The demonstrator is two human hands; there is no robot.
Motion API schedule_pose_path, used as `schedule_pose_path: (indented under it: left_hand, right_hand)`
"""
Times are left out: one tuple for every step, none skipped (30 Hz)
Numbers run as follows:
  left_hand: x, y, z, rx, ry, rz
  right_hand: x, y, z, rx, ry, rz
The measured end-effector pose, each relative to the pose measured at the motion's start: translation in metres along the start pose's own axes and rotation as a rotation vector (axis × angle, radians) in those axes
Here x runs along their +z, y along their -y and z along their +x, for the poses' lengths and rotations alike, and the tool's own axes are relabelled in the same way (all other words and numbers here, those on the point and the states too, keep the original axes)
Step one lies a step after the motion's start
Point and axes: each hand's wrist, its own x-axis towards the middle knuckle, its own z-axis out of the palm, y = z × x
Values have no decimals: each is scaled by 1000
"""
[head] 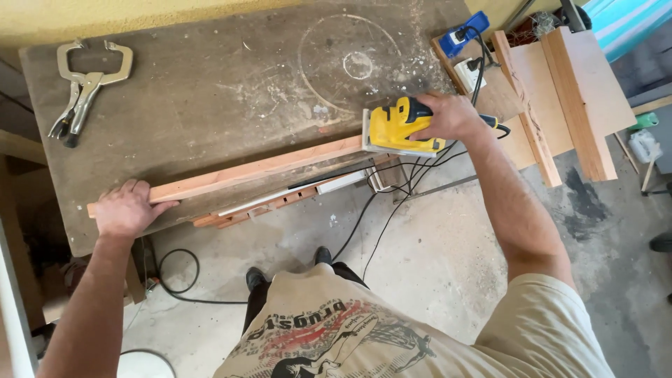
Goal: The person uses a yellow electric sander to smooth the surface of a long wooden plank clamped to a workbench. After sanding, they remove the clamp, place the plank on a white cabinet, and then pick up another plank to sand.
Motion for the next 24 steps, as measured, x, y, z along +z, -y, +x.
schedule_pose_path:
  left_hand:
    - [-4,-1,0,2,2,0]
    - [-8,-1,0,1,18,5]
    - [-11,0,1,0,30,9]
    - [-13,-1,5,0,28,9]
    - [-15,-2,5,-11,69,8]
    - [-18,-2,4,-23,111,7]
    - [-18,-2,5,-32,110,8]
    - [-18,-1,6,-21,105,-18]
    - [-19,0,4,-9,103,-43]
    - [-7,1,1,-19,106,-43]
    - [5,2,-1,-18,0,-83]
    - [17,3,-4,-17,-107,-124]
    - [16,4,-4,-27,-106,-122]
    - [15,4,-4,-11,-132,-116]
    - [13,5,-2,11,-160,-110]
    - [16,6,1,7,-161,-108]
    - [20,9,2,31,-26,-150]
    - [23,11,4,54,109,-192]
    - [22,14,7,53,109,-190]
    - [22,17,9,88,207,-212]
    - [21,18,14,125,302,-235]
    - [15,24,13,127,300,-233]
    - [8,28,14,157,352,-258]
    - [2,32,16,188,404,-283]
  right_hand:
    - [-2,14,0,0,2,2]
    - [-4,28,1,-36,15,-29]
    - [-7,43,1,-72,25,-61]
    - [-6,56,3,-70,24,-61]
    - [-4,72,6,-115,17,-80]
    - [-3,88,9,-160,10,-99]
    - [0,103,13,-167,6,-103]
    - [3,119,16,-244,-40,-65]
    - [8,136,19,-323,-84,-25]
    - [23,150,30,-332,-84,-27]
    - [37,164,41,-313,-126,-80]
    - [52,179,51,-294,-168,-133]
    - [48,203,49,-303,-168,-137]
    - [44,228,45,-327,-157,-113]
    - [40,251,41,-346,-147,-87]
    - [35,270,41,-350,-149,-89]
    - [32,289,39,-350,-133,-94]
    - [29,308,38,-351,-116,-99]
    - [29,326,41,-352,-117,-97]
    - [29,343,44,-351,-82,-71]
    - [29,359,48,-345,-48,-46]
    - [29,374,48,-343,-50,-45]
    - [28,387,48,-357,-47,-32]
    - [27,400,50,-372,-43,-20]
